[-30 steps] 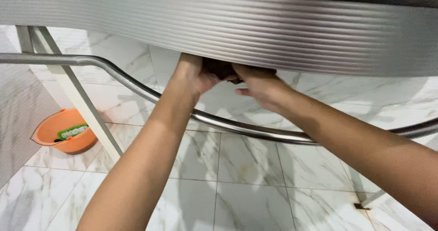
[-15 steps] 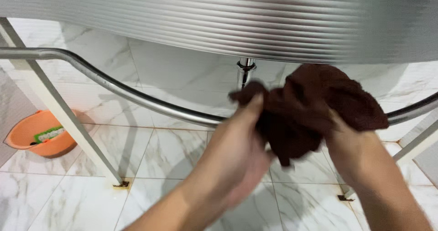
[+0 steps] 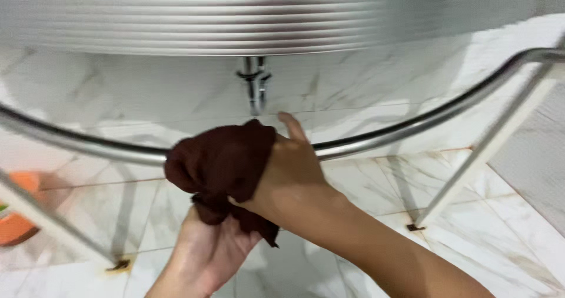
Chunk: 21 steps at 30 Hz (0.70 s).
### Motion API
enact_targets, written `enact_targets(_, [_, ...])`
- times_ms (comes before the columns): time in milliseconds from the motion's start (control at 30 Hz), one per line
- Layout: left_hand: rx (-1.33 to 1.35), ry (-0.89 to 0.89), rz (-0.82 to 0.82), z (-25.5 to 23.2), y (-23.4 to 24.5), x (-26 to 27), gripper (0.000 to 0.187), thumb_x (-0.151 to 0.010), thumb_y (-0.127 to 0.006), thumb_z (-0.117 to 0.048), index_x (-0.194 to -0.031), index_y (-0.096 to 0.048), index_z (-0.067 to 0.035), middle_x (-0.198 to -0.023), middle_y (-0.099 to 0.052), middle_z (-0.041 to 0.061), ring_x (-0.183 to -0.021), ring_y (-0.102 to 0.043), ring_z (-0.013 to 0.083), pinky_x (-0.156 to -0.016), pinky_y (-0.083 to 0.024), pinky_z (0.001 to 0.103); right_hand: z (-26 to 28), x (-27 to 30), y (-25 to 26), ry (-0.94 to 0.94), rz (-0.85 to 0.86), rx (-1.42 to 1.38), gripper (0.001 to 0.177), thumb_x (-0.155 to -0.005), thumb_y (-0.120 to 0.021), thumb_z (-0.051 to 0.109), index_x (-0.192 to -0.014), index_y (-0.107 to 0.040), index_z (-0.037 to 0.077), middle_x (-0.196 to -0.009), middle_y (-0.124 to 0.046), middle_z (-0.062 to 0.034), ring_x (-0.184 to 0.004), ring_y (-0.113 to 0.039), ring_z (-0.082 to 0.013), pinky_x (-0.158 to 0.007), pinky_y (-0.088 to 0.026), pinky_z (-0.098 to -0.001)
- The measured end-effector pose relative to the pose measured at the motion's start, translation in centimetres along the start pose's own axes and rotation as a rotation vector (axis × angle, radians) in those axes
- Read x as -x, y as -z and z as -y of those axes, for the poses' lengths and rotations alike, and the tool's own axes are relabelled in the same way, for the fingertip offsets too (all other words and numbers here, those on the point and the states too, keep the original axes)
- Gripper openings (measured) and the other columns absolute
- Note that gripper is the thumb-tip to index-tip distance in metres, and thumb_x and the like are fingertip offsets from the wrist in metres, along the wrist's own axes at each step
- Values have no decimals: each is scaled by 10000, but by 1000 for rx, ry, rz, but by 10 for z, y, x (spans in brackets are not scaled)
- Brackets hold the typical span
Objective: The person cleans a bathroom sink and surrounding countertop using a brown cloth and a pink scoop. They wipe the metal support bar, scrub the sink basin with soapy water, rinse the cloth, and dry the surfaces.
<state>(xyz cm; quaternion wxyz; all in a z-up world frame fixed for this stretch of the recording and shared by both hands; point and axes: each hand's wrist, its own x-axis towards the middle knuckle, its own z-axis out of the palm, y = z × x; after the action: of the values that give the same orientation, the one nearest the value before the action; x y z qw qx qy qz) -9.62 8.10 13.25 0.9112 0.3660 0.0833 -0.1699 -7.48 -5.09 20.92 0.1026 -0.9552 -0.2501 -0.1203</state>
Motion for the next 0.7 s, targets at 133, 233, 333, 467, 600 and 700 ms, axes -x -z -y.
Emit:
enact_targets(133, [-129, 129, -5, 38, -55, -28, 397, -1044, -398, -248, -1239, -560, 58, -1146, -638, 176, -972, -653, 262, -906, -587, 447, -77, 52, 10, 148, -339, 134, 372, -791, -716, 416, -1080, -754, 185, -1079, -746, -83, -1165, -630, -344, -1182, -118, -674])
enact_targets(233, [-71, 153, 106, 69, -104, -50, 399, -1021, -344, -184, -1261, -550, 60, -1159, -631, 170, -1030, -640, 254, -935, -592, 414, -151, 87, 17, 197, -571, 287, 372, -803, -742, 370, -1116, -737, 169, -1146, -731, -98, -1241, -600, -387, -1182, -80, -728])
enact_targets(333, [-69, 138, 235, 99, -160, -80, 395, -1025, -332, -171, -1296, -538, 31, -1225, -638, 141, -1101, -646, 241, -959, -559, 386, -227, 108, 24, 127, -637, 373, 425, -805, -751, 341, -1180, -721, 142, -1175, -720, -108, -1262, -579, -394, -1163, -29, -743])
enact_targets(467, [-23, 90, 334, 137, -220, -119, 416, -1049, -327, -204, -1349, -507, 22, -1345, -570, 161, -1169, -630, 259, -1021, -490, 410, -314, 111, 39, 54, -664, 352, 362, -901, -743, 338, -1176, -686, 110, -1171, -701, -99, -1314, -572, -345, -1202, 39, -758])
enact_targets(600, [-93, 3, 488, 172, -266, -165, 486, -1028, -352, -268, -1425, -461, -11, -1420, -518, 166, -1204, -599, 251, -1060, -460, 432, -398, 113, 67, -26, -713, 573, 328, -1006, -677, 332, -1274, -707, 145, -1213, -691, -67, -1326, -570, -323, -1207, 58, -736])
enact_targets(700, [-111, -8, 616, 187, -304, -203, 526, -1046, -493, -252, -1479, -427, 39, -1412, -531, 169, -1253, -579, 250, -1139, -454, 398, -446, 137, 80, -120, -744, 713, 326, -1069, -615, 339, -1348, -693, 188, -1308, -681, -49, -1362, -549, -314, -1192, 62, -722])
